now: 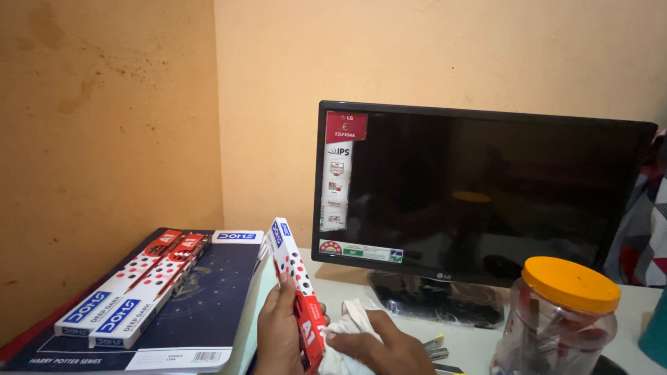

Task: The person wipes several items on a desk using a white cloth. They clean multiple long boxes, a clear plastic jar, a teal water bottle, and finally the screen of a computer monitor. The person handles each item individually, wiping it down and placing it back on the desk.

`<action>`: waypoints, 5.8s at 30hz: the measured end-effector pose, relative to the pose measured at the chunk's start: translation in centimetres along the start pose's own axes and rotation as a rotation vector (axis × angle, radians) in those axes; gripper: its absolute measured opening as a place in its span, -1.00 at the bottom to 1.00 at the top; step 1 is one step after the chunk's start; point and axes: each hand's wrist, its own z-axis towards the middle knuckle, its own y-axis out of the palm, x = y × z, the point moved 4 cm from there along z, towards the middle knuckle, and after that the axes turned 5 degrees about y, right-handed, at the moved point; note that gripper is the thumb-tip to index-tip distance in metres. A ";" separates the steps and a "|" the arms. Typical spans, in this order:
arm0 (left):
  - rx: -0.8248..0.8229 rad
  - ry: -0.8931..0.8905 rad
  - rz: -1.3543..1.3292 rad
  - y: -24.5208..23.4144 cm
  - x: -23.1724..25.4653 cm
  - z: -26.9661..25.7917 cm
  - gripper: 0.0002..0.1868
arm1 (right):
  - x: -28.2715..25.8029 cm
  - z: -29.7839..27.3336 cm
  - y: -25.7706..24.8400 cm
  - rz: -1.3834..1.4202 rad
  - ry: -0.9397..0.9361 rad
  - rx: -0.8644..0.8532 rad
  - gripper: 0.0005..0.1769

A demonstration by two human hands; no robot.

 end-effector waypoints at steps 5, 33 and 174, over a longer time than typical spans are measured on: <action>-0.094 0.071 0.027 -0.7 -1.6 1.5 -0.56 | -1.1 -0.4 -0.5 -0.015 -0.096 0.038 -0.71; -0.926 -0.621 0.410 0.3 -6.6 -1.9 -0.61 | 4.9 0.2 -6.1 1.173 1.060 0.577 -0.56; -0.018 0.712 2.474 -4.4 13.8 4.0 -0.48 | 28.4 3.8 18.2 0.802 1.052 -0.152 -0.41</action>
